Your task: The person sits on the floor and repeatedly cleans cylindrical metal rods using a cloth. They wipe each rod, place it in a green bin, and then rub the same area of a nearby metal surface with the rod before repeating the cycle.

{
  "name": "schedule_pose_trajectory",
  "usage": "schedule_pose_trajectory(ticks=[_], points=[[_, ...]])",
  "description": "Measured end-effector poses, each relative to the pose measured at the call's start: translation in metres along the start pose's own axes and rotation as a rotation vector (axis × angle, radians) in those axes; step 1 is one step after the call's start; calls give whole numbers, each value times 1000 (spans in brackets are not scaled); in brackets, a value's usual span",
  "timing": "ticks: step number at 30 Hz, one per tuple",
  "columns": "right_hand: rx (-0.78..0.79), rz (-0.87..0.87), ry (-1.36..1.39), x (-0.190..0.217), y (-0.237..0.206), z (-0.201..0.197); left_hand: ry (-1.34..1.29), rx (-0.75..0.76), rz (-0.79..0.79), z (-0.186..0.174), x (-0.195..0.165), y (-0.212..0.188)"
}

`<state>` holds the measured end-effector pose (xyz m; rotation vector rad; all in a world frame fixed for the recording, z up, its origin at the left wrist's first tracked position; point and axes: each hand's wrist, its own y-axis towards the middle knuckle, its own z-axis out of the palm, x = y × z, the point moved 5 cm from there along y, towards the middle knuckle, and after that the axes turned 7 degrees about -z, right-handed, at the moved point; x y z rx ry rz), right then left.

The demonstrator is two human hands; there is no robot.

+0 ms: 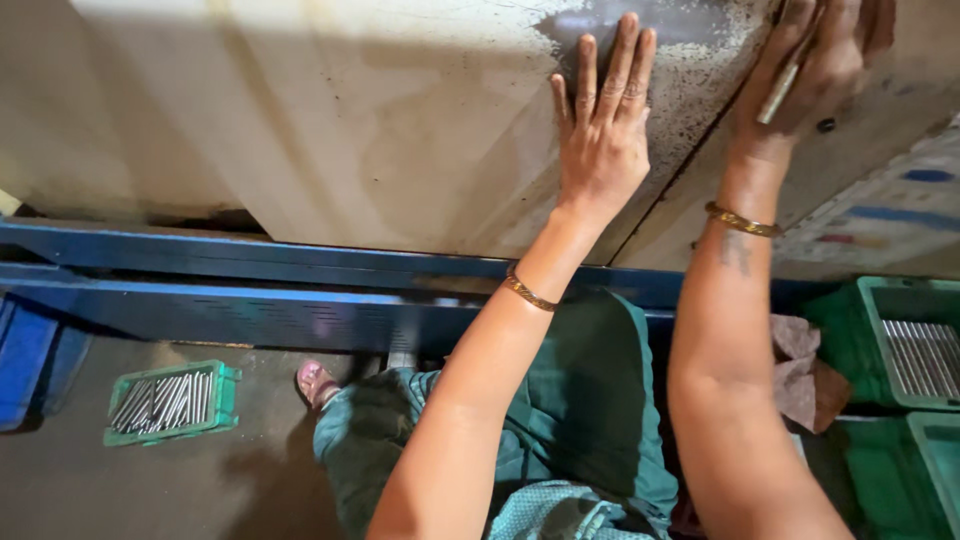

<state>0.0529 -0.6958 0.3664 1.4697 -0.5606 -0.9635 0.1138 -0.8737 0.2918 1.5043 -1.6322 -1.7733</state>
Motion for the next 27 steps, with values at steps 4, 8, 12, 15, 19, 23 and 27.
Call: schedule_pose_trajectory(ticks=[4, 8, 12, 15, 19, 23, 27], points=[[52, 563, -4, -20, -30, 19, -26, 24, -16, 3, 3, -6], [-136, 152, -211, 10, -32, 17, -71, 85, -31, 6, 7, -20], [-107, 249, -182, 27, -43, 18, -133, 110, -26, 6, 12, -38], [-217, 169, -94, 51, -50, 16, -197, 143, -32, 5, 19, -54], [-20, 292, -69, 78, -82, 17, -273, 202, -30, 6, 28, -72], [-1, 415, 179, 103, -114, 2, -236, 197, -34, 17, 36, -76], [39, 458, 280, 114, -123, -10, -279, 183, -15, 28, 39, -74]])
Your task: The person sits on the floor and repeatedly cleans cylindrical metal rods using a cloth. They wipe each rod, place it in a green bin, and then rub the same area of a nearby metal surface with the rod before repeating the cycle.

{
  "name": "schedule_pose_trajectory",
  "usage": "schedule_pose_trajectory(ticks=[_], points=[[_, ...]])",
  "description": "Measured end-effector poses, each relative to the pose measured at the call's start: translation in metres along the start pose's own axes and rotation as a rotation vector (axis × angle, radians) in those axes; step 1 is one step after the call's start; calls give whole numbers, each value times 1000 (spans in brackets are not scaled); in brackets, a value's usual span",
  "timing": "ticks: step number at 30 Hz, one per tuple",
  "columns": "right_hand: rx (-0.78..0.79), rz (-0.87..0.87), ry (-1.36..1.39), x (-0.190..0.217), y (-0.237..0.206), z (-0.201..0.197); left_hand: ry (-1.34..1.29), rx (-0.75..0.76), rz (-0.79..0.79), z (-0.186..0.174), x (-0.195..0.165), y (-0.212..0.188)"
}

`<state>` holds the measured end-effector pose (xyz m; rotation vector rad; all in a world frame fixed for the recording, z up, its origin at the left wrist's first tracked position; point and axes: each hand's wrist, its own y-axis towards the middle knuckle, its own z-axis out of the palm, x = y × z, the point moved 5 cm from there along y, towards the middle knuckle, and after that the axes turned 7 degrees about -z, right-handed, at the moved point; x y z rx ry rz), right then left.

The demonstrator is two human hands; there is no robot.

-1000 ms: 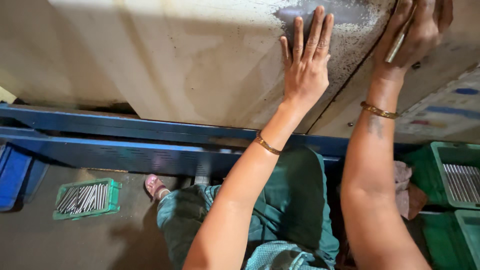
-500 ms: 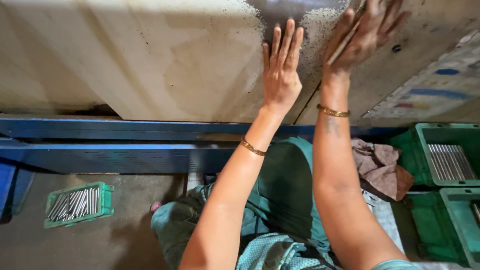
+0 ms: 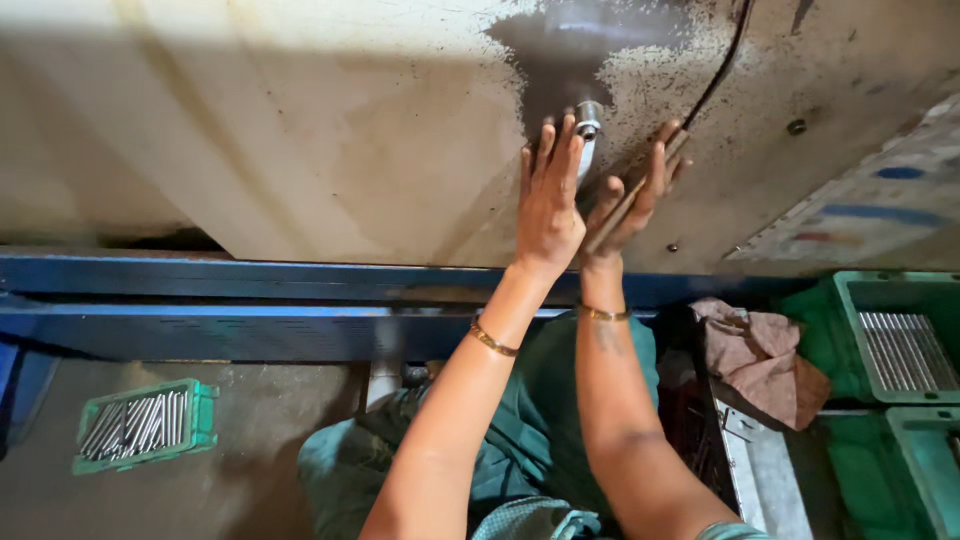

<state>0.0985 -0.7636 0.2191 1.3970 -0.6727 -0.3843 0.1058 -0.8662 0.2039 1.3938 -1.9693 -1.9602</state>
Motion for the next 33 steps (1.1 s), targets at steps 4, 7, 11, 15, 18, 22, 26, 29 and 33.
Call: schedule_pose_trajectory(ticks=[4, 7, 11, 15, 18, 22, 26, 29, 33], points=[[70, -48, -32, 4, 12, -9, -51, 18, 10, 3, 4, 1], [44, -51, 109, 7, 23, -11, -52, 41, 10, 5, 8, 2], [-35, -82, 153, 17, 32, -19, -29, 59, 9, 11, 14, 2], [-80, -74, 216, 24, 37, -23, -16, 41, 5, 16, 17, 3], [2, -63, 243, 24, 41, -12, -44, 35, 17, 14, 18, 1], [81, 88, 222, 18, 44, -4, -42, 27, 15, 10, 16, 2], [16, 94, 258, 19, 48, -11, -58, 70, 12, 9, 14, 3], [-131, 107, 267, 19, 48, -15, -61, 63, 44, 9, 13, 2], [123, 94, 191, 21, 50, -2, -30, 60, -1, 14, 17, 2]])
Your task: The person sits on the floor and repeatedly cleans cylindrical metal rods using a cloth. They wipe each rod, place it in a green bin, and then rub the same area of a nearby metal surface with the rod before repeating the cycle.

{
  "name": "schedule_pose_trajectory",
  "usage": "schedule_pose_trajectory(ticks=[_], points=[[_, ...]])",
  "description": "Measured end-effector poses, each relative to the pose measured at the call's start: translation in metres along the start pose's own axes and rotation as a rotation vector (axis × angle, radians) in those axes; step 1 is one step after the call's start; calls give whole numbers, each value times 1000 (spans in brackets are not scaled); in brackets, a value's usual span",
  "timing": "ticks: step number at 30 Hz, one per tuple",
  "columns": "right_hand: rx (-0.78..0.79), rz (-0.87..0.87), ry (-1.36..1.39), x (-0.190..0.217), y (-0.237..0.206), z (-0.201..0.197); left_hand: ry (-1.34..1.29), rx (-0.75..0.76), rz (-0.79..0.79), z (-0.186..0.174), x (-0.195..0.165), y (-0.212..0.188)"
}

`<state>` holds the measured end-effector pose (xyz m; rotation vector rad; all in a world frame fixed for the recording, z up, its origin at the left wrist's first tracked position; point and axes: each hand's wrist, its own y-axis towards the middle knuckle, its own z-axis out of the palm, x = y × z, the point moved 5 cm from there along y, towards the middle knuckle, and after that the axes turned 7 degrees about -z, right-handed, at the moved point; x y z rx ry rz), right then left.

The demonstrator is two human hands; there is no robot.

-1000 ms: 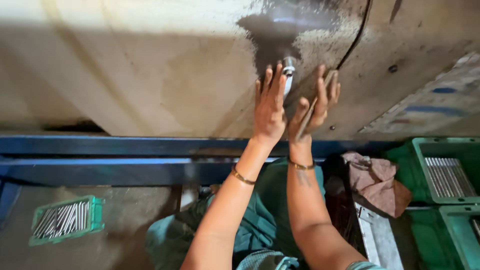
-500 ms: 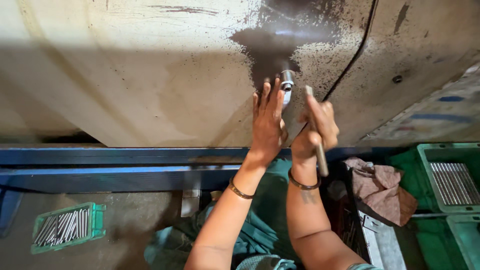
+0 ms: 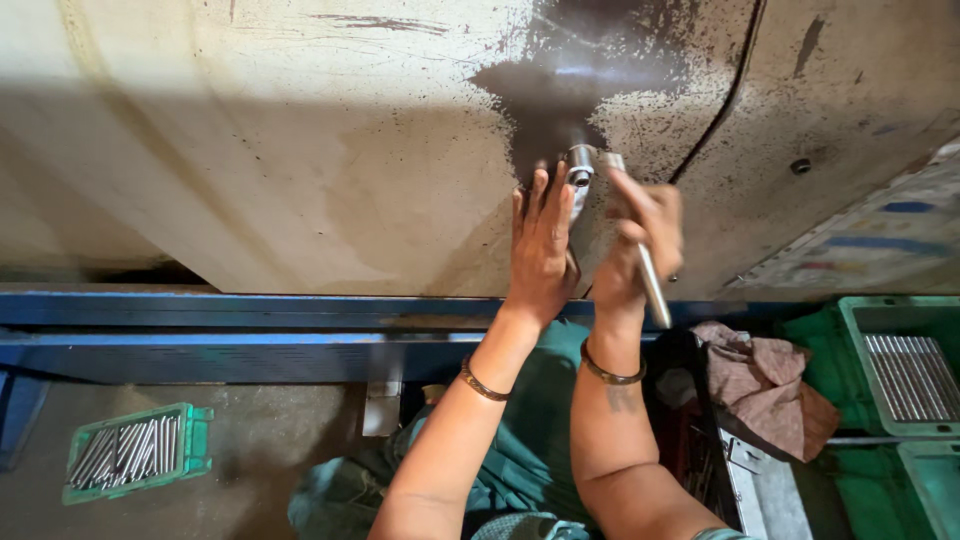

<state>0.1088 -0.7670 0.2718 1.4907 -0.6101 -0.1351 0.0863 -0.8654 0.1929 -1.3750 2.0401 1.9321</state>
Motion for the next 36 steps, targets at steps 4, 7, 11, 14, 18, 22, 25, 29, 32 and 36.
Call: schedule_pose_trajectory(ticks=[4, 7, 11, 14, 18, 22, 25, 29, 32, 36], points=[[78, 110, 146, -5, 1, 0, 38, -5, 0, 4, 2, -1], [-11, 124, 163, -7, 3, -11, 6, -9, 16, 1, 1, -3], [-147, 52, 25, -3, 0, -29, -4, 3, 20, -1, 0, -4], [-191, -8, 36, -2, -2, -31, 15, -3, 21, -1, 1, -3], [93, 27, -54, -5, -1, -19, 61, -46, 13, 0, 1, -3], [-4, 84, 1, -8, 0, -34, 80, -49, 18, 0, 2, -2], [-111, 56, 3, -13, 4, -55, 127, -63, 43, -1, 2, -3], [-205, 59, -9, -26, 2, -74, 166, -92, 58, 0, 8, -4], [-169, 71, -34, -37, 0, -75, 173, -107, 47, -2, 15, -7], [-43, 103, -78, -45, 1, -73, 180, -141, 86, -7, 19, -11]])
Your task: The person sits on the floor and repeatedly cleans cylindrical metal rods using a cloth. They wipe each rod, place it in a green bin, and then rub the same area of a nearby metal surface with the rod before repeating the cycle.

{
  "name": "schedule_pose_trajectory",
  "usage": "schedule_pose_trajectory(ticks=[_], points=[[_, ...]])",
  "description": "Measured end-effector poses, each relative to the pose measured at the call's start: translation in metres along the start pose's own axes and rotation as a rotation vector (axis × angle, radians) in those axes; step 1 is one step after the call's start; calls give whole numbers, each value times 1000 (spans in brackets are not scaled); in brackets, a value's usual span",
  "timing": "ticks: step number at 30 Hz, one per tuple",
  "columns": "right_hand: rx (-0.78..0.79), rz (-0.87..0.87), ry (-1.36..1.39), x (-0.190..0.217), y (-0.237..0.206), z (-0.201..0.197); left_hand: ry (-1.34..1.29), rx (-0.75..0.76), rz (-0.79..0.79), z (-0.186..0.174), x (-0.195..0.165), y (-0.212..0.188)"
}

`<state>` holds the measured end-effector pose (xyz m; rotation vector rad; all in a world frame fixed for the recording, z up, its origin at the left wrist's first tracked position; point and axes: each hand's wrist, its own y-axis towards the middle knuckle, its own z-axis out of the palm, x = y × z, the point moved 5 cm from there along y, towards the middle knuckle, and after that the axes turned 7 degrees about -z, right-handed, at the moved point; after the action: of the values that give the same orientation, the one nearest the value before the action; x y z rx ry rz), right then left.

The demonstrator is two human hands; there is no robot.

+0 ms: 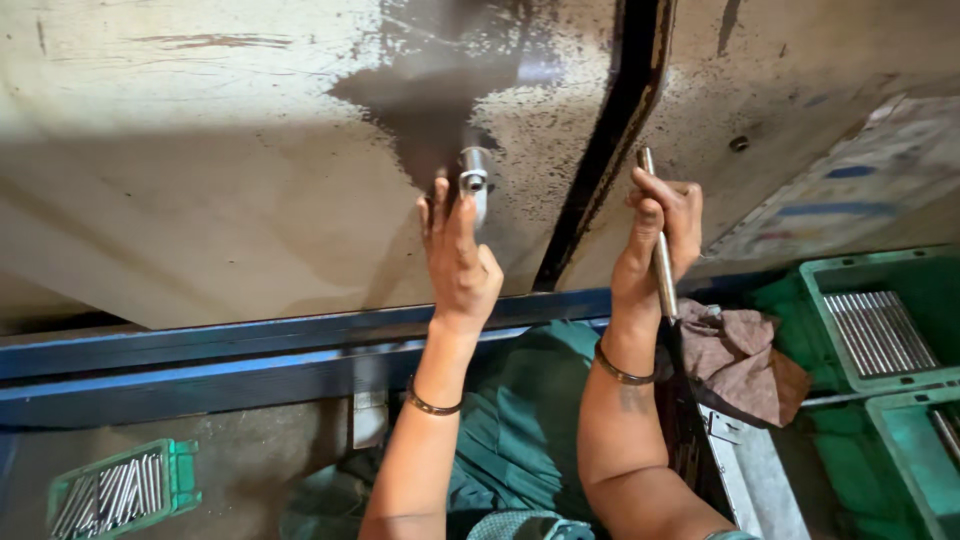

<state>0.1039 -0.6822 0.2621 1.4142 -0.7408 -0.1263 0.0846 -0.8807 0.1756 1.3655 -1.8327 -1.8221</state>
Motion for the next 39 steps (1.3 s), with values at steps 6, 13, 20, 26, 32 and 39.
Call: schedule_pose_trajectory(ticks=[6, 13, 20, 26, 32, 39], points=[[-68, 30, 91, -1, 3, -12, 27, -30, -9, -4, 5, 2], [-52, -26, 199, 5, -3, 7, 63, -44, 0, -1, 12, 2], [290, -34, 227, 10, -8, 43, 82, -61, 12, -2, 15, 2], [230, 29, 265, -6, 3, 10, 134, -92, 27, 0, 14, 4], [301, 10, 238, -51, 8, -16, 217, -133, -41, 1, 19, 2], [319, 368, 515, -127, -1, -16, 238, -153, -150, 9, 27, 0]])
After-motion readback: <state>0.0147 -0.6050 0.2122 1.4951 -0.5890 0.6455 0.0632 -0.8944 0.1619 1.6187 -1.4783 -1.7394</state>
